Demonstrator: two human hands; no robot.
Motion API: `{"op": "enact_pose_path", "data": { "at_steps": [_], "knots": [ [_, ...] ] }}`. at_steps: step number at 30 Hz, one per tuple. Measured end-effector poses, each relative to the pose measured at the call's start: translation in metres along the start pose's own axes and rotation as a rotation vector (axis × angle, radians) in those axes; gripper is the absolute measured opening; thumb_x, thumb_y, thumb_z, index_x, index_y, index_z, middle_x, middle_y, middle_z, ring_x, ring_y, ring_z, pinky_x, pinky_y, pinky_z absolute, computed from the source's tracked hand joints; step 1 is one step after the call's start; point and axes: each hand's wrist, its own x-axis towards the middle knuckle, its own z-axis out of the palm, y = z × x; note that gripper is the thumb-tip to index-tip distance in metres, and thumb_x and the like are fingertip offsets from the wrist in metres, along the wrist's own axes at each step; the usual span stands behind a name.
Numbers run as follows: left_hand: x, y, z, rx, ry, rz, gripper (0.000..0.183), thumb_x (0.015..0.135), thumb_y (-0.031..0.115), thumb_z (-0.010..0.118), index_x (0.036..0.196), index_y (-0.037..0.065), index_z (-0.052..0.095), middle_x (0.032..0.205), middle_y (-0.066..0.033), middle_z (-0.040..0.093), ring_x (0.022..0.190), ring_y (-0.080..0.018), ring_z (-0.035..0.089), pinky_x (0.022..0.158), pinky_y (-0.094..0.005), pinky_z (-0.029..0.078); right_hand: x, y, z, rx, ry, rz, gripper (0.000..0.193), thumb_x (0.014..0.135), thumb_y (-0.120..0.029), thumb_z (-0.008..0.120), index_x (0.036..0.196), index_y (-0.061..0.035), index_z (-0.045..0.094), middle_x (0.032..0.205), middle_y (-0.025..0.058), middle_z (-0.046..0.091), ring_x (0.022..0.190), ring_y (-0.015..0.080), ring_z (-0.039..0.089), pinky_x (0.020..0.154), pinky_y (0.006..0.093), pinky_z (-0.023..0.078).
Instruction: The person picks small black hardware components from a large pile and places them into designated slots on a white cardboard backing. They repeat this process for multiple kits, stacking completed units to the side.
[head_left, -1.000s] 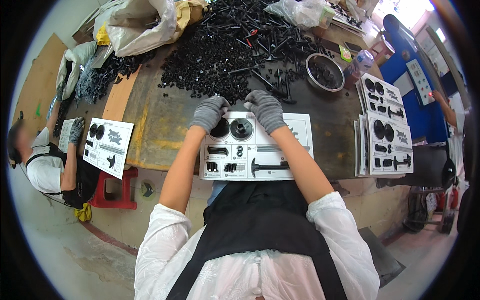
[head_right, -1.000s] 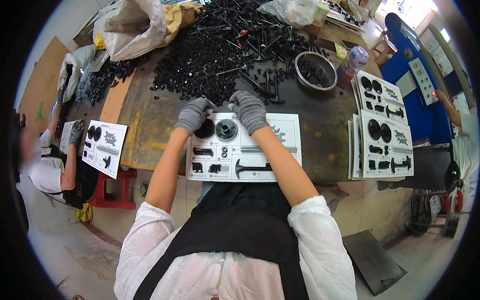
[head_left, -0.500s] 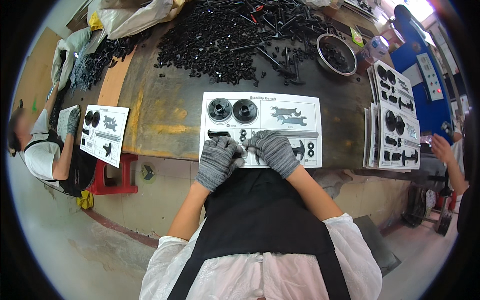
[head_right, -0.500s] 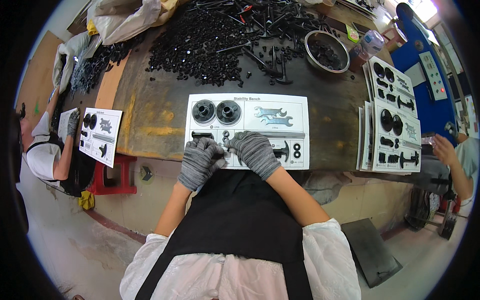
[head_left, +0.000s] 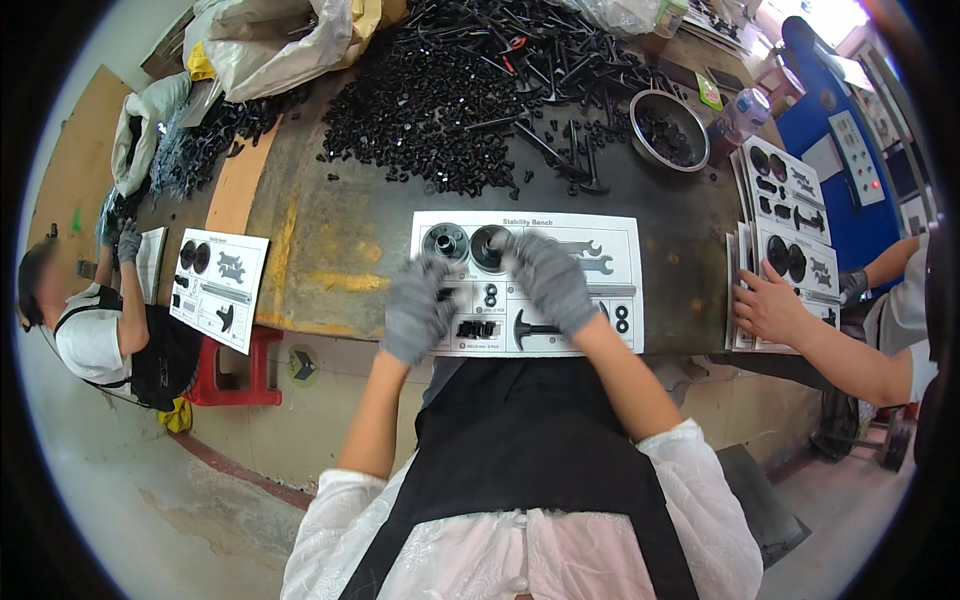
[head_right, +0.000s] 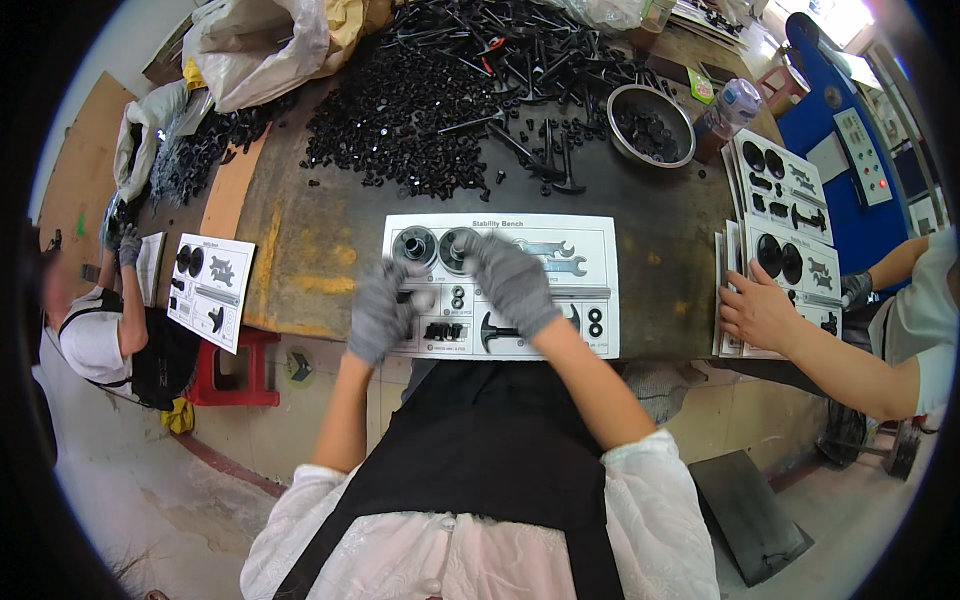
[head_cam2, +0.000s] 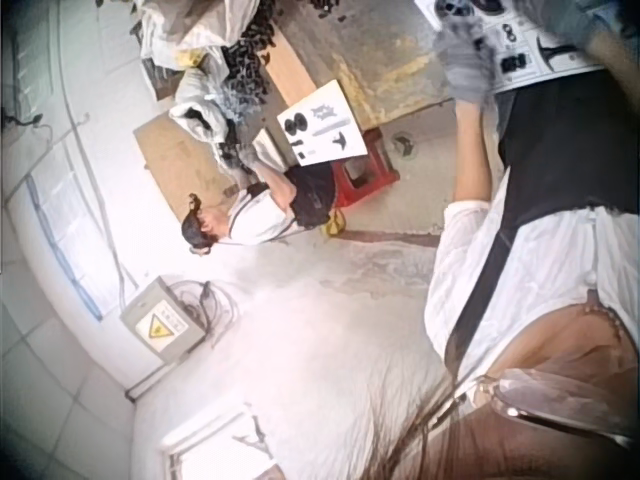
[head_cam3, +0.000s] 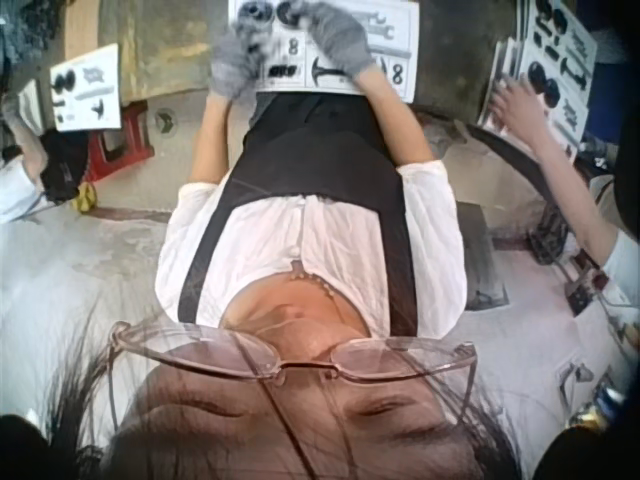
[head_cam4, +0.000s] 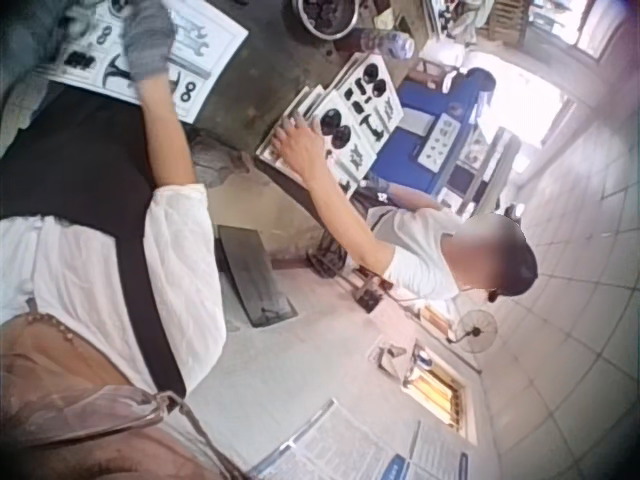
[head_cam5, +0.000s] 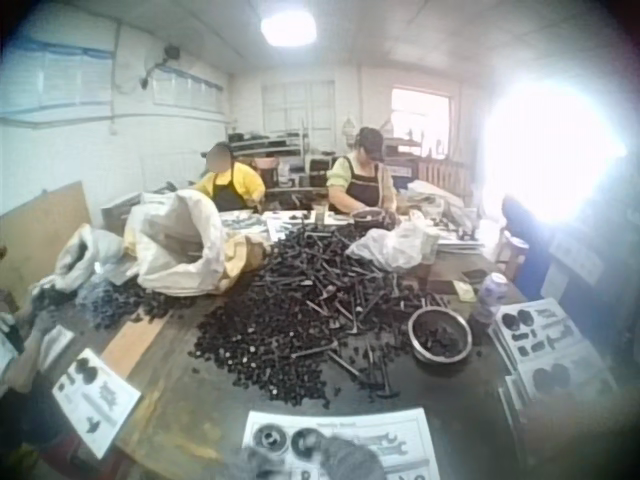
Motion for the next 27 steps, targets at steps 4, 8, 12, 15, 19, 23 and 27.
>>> {"op": "enact_pose_path", "data": {
  "at_steps": [4, 8, 12, 15, 19, 23, 27],
  "knots": [
    [0.098, -0.053, 0.02, 0.307, -0.017, 0.043, 0.028, 0.082, 0.011, 0.065, 0.108, 0.02, 0.07, 0.097, -0.0106, 0.06, 0.09, -0.0297, 0.059, 0.082, -0.0397, 0.047, 0.079, 0.043, 0.003, -0.315, 0.042, 0.115, 0.032, 0.083, -0.028, 0.07, 0.111, -0.0143, 0.062, 0.112, 0.0127, 0.06, 0.101, 0.0306, 0.062, 0.087, 0.0413, 0.051],
    [0.154, -0.093, 0.032, 0.661, -0.173, 0.306, 0.022, 0.081, 0.019, 0.064, 0.102, 0.02, 0.07, 0.1, -0.0078, 0.06, 0.097, -0.0271, 0.058, 0.086, -0.0395, 0.046, 0.108, 0.054, 0.022, -0.339, 0.019, 0.112, 0.027, 0.079, -0.026, 0.073, 0.1, -0.0129, 0.062, 0.102, 0.0115, 0.062, 0.094, 0.0294, 0.062, 0.084, 0.0411, 0.051],
    [0.165, -0.079, 0.014, 0.559, -0.243, 0.384, 0.022, 0.078, 0.02, 0.068, 0.099, 0.016, 0.068, 0.101, -0.0085, 0.06, 0.099, -0.0277, 0.058, 0.089, -0.0416, 0.045, 0.102, 0.066, 0.015, -0.224, 0.053, 0.12, 0.021, 0.079, -0.021, 0.073, 0.094, -0.0107, 0.063, 0.089, 0.0098, 0.064, 0.087, 0.0249, 0.063, 0.08, 0.0384, 0.051],
    [0.146, -0.098, 0.016, 0.095, -0.008, 0.21, 0.019, 0.082, 0.015, 0.071, 0.099, 0.011, 0.064, 0.094, -0.006, 0.063, 0.086, -0.0191, 0.062, 0.076, -0.0349, 0.05, 0.089, 0.083, 0.018, 0.255, 0.124, 0.169, 0.015, 0.081, -0.014, 0.07, 0.091, -0.0076, 0.062, 0.081, 0.0067, 0.064, 0.077, 0.0179, 0.061, 0.075, 0.0317, 0.051],
    [0.102, -0.11, 0.013, -0.882, 0.198, -0.232, 0.012, 0.091, 0.016, 0.067, 0.096, 0.007, 0.06, 0.082, -0.0007, 0.062, 0.069, -0.007, 0.056, 0.057, -0.0204, 0.047, 0.038, 0.044, -0.005, 0.592, 0.1, 0.146, 0.007, 0.085, -0.007, 0.065, 0.09, -0.0053, 0.061, 0.077, 0.0002, 0.061, 0.07, 0.0075, 0.053, 0.069, 0.0226, 0.048],
    [0.058, -0.093, -0.014, -0.87, 0.154, -0.499, 0.012, 0.091, 0.016, 0.066, 0.093, 0.005, 0.062, 0.079, -0.0033, 0.065, 0.066, -0.0097, 0.059, 0.058, -0.0251, 0.051, -0.004, 0.018, -0.013, 0.815, -0.046, 0.311, 0.015, 0.088, -0.017, 0.071, 0.091, -0.0055, 0.062, 0.078, -0.0051, 0.058, 0.073, 0.0055, 0.049, 0.068, 0.0212, 0.045],
    [-0.003, -0.026, -0.005, -0.862, -0.15, -0.298, 0.018, 0.085, 0.018, 0.072, 0.097, 0.006, 0.067, 0.084, -0.0034, 0.068, 0.079, -0.0139, 0.064, 0.073, -0.0274, 0.052, -0.028, -0.002, -0.019, 0.499, -0.108, 0.308, 0.02, 0.085, -0.018, 0.073, 0.096, -0.0048, 0.063, 0.087, 0.0, 0.064, 0.079, 0.0092, 0.057, 0.076, 0.0256, 0.05]
  ]
}}
